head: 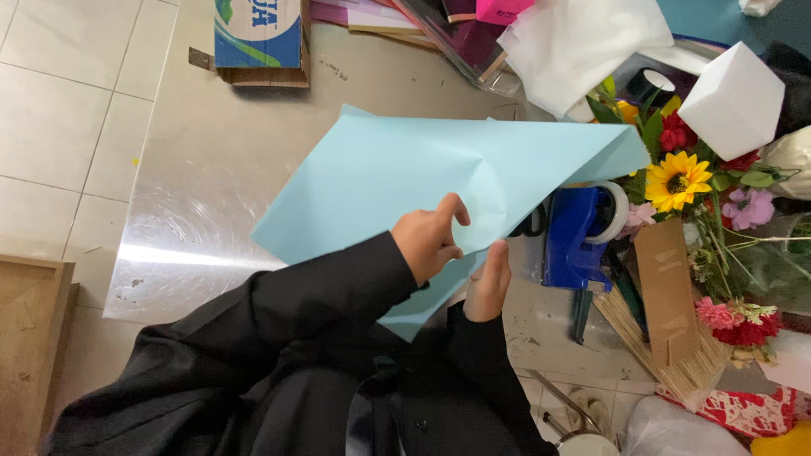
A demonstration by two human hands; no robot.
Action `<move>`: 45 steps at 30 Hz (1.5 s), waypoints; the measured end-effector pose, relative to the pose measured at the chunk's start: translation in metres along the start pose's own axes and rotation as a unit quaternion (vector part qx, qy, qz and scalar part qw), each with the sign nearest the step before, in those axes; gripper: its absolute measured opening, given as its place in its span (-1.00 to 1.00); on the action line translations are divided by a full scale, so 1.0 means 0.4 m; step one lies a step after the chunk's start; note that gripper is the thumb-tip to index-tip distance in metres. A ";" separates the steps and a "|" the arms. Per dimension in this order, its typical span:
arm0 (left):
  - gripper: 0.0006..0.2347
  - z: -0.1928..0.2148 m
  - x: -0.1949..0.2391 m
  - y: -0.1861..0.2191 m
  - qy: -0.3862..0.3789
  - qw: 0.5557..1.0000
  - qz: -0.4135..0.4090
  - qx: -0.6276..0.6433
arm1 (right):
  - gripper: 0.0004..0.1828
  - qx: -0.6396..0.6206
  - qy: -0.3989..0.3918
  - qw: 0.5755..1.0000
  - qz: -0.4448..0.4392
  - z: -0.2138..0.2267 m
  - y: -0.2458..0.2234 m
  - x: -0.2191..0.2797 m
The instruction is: The person cuts blue wrapping paper into smaller sheets using shears and then folds a sheet into a decorative triangular shape near a flower bouquet.
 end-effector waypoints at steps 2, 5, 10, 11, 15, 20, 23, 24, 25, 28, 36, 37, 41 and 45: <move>-0.53 0.014 -0.007 -0.015 -0.015 0.990 0.012 0.141 | -0.09 0.020 -0.047 0.999 -0.002 -0.054 -0.058 0.028; -0.50 -0.020 -0.013 -0.033 -0.052 0.980 0.050 0.186 | -0.24 -0.016 -0.036 0.999 -0.024 -0.041 -0.040 0.018; -0.77 -0.039 -0.024 -0.035 -0.030 0.989 0.030 0.142 | -0.52 0.048 0.044 0.991 -0.115 0.100 0.096 0.011; -0.76 -0.035 -0.019 -0.035 -0.031 0.986 0.029 0.161 | -0.43 0.053 0.068 0.985 -0.150 0.120 0.111 0.014; -0.75 -0.041 0.005 -0.078 -0.107 0.929 0.140 0.324 | -0.65 -0.052 0.093 0.987 -0.118 0.193 0.172 -0.015; -0.87 0.045 -0.029 -0.245 -0.009 0.787 0.222 0.576 | -0.48 0.138 0.082 0.970 -0.184 0.289 0.221 -0.084; -0.77 0.274 -0.006 -0.485 0.124 0.850 0.038 0.510 | -0.41 0.149 0.080 0.967 -0.189 0.370 0.245 -0.121; -0.77 0.256 0.015 -0.519 0.125 0.850 0.039 0.511 | -0.41 0.150 0.079 0.967 -0.189 0.368 0.217 -0.120; -0.77 0.239 0.023 -0.549 0.133 0.848 0.038 0.512 | -0.46 0.149 0.083 0.969 -0.178 0.369 0.184 -0.121; -0.79 0.225 0.041 -0.590 0.158 0.844 0.033 0.512 | -0.59 0.154 0.085 0.971 -0.160 0.452 0.218 -0.176; -0.84 0.286 0.109 -0.600 0.233 0.825 0.023 0.514 | -0.36 0.280 0.021 0.937 -0.206 0.424 0.167 -0.235; -0.85 0.297 0.127 -0.593 0.243 0.822 0.023 0.515 | -0.43 0.378 -0.009 0.918 -0.115 0.430 0.163 -0.271; -0.87 0.344 0.181 -0.576 0.282 0.811 0.022 0.513 | -0.51 0.526 0.034 0.830 0.183 0.193 -0.129 -0.179; -0.89 0.378 0.216 -0.533 0.309 0.799 0.018 0.517 | -0.66 0.431 -0.121 0.866 0.224 -0.171 -0.178 -0.098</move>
Point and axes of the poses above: each hand's wrist, its own x-axis away from the middle knuckle, its own z-axis out of the back of the hand, y = z × x, the point moved 10 cm from there along -x, towards the middle knuckle, and after that the axes turned 9 degrees about -x, right-handed, at the moved point
